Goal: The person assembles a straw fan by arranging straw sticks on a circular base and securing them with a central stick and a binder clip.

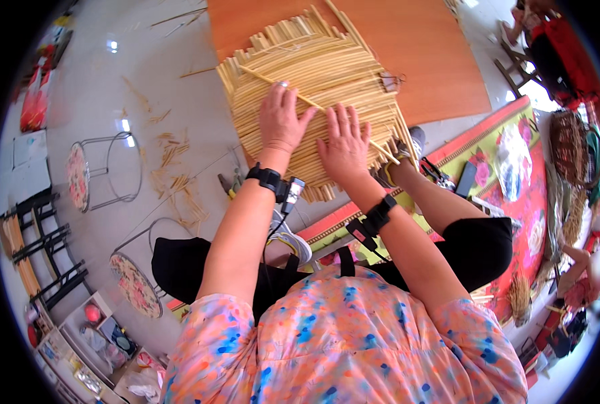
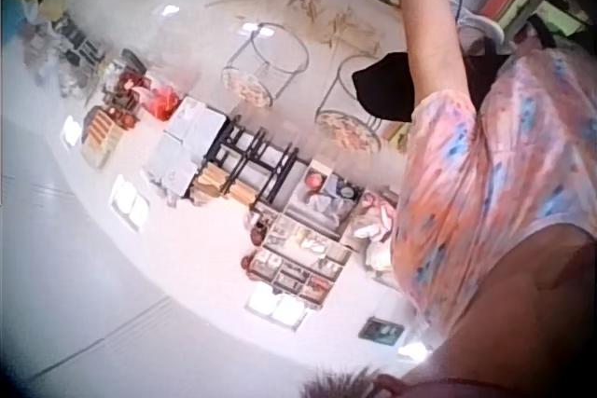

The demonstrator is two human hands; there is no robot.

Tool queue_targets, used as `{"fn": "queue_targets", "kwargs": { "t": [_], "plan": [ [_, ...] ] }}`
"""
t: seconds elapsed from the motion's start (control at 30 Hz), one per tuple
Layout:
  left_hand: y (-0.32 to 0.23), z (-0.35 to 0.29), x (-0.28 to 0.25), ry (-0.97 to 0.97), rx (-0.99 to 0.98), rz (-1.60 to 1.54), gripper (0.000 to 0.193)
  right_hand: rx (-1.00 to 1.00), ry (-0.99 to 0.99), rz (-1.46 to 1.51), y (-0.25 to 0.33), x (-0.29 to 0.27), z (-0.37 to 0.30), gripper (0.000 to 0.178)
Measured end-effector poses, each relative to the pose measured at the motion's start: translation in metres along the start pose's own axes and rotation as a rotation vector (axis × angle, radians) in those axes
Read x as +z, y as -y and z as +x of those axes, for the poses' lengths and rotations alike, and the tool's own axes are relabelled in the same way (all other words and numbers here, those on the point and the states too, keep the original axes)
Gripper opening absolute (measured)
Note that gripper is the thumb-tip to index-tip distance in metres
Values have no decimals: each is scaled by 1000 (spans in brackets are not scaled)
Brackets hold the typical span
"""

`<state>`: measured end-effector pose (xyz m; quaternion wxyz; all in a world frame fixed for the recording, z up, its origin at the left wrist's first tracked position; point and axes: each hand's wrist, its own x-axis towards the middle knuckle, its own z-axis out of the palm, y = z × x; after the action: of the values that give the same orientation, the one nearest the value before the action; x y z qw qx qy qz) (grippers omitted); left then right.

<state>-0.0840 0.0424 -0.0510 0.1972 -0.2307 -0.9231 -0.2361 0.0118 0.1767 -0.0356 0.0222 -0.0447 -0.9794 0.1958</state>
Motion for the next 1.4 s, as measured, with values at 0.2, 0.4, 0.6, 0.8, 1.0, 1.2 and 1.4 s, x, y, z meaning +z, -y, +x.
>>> {"fn": "queue_targets", "kwargs": {
  "t": [0.2,0.4,0.6,0.8,1.0,1.2,1.4],
  "plan": [
    [-3,-1,-3,19,-56,1,51,-14,5,-49,0,-4,-1,70],
    [-5,0,-5,35,-76,7,53,-34,11,-41,-2,-3,0,69],
    [-2,-1,-2,55,-85,14,52,-58,56,29,-7,-13,-3,70],
    [-5,-1,-5,59,-95,-17,52,-79,52,58,-5,-18,-23,70],
    [-5,-1,-9,66,-31,-43,55,-95,-7,47,-12,-12,-32,56],
    [-4,-1,-11,83,-33,-61,54,-58,-17,56,-17,-27,-22,36],
    [-4,-1,-11,69,-82,-115,63,-34,71,48,-24,-31,-11,32]
  ]
}}
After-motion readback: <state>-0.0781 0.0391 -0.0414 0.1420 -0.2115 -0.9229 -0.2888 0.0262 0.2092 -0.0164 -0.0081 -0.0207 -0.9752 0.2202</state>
